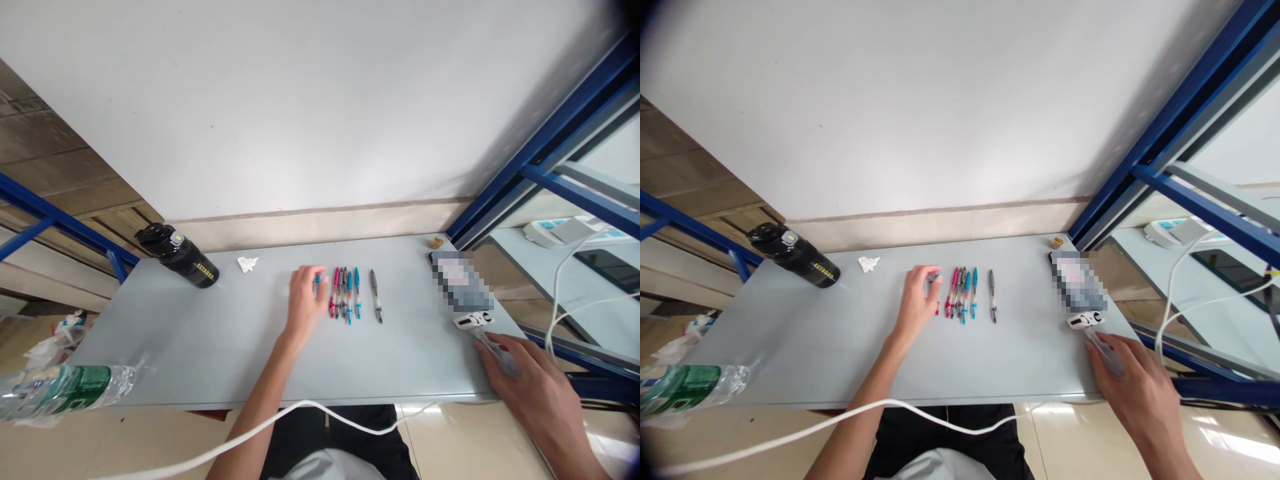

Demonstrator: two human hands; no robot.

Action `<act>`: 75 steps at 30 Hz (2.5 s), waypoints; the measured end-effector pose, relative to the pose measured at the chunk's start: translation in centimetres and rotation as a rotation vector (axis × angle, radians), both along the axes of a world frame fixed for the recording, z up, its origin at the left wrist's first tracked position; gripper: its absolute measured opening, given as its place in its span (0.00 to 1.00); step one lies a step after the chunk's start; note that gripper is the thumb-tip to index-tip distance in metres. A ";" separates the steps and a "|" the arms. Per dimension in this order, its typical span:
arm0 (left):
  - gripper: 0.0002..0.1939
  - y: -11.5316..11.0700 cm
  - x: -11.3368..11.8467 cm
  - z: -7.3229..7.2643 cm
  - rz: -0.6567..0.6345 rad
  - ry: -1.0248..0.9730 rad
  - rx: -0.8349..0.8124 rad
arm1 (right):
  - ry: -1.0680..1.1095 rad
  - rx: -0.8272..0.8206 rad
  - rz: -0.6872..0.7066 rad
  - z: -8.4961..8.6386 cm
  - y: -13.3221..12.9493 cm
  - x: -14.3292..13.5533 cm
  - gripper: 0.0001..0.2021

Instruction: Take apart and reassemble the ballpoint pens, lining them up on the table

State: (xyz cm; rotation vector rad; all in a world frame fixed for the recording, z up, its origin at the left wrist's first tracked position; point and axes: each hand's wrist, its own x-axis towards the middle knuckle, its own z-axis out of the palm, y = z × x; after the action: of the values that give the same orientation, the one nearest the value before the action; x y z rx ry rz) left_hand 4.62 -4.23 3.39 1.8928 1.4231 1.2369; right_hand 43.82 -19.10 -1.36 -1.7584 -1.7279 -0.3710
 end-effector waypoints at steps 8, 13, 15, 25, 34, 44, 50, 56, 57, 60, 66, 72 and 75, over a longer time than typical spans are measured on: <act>0.14 1.0 -3.1 -4.2 0.092 0.316 -0.178 | 0.085 0.090 -0.134 2.3 -0.1 -4.9 0.15; 0.11 0.8 -4.2 -2.0 0.107 0.056 -0.249 | 0.094 0.084 0.001 2.6 0.7 -7.3 0.08; 0.13 0.0 -4.8 -0.3 0.060 -0.203 -0.274 | 0.112 0.060 0.045 2.1 0.9 -8.0 0.07; 0.12 -1.7 -4.4 5.2 -0.146 -0.957 -0.240 | 0.155 -0.195 0.285 -1.0 4.9 -12.4 0.20; 0.14 4.5 -5.8 0.1 -0.251 -1.077 -0.450 | 0.151 -0.252 0.464 -0.6 9.2 -15.5 0.22; 0.25 4.8 -5.4 -3.3 -0.311 -1.147 -0.583 | 0.232 -0.243 0.467 1.3 11.7 -17.2 0.18; 0.17 4.1 -4.4 -3.1 -0.414 -1.032 -0.541 | 0.508 -0.494 0.639 4.9 16.3 -21.8 0.22; 0.18 4.1 -4.8 -3.1 -0.297 -0.838 -0.444 | 0.547 -0.484 0.732 3.4 17.6 -23.7 0.22; 0.19 4.2 -4.9 -3.1 -0.293 -0.844 -0.445 | 0.545 -0.467 0.736 3.1 17.4 -23.6 0.22; 0.23 4.4 -4.8 -2.9 -0.328 -0.958 -0.464 | 0.524 -0.473 0.716 2.5 16.7 -23.2 0.22; 0.18 4.4 -4.5 -3.0 -0.267 -1.036 -0.435 | 0.500 -0.486 0.716 2.4 16.5 -23.0 0.23; 0.20 4.7 -5.0 -4.0 -0.028 -0.893 -0.369 | 0.473 -0.431 0.771 2.1 16.4 -23.4 0.22; 0.21 4.8 -5.1 -3.9 -0.095 -0.958 -0.371 | 0.452 -0.387 0.772 1.7 16.4 -23.1 0.20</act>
State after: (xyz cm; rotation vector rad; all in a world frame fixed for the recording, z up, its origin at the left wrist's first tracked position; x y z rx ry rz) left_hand -0.53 0.53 -0.47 0.8767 0.9167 1.4123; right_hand 20.71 -2.66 0.36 -1.1310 -2.0325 0.6750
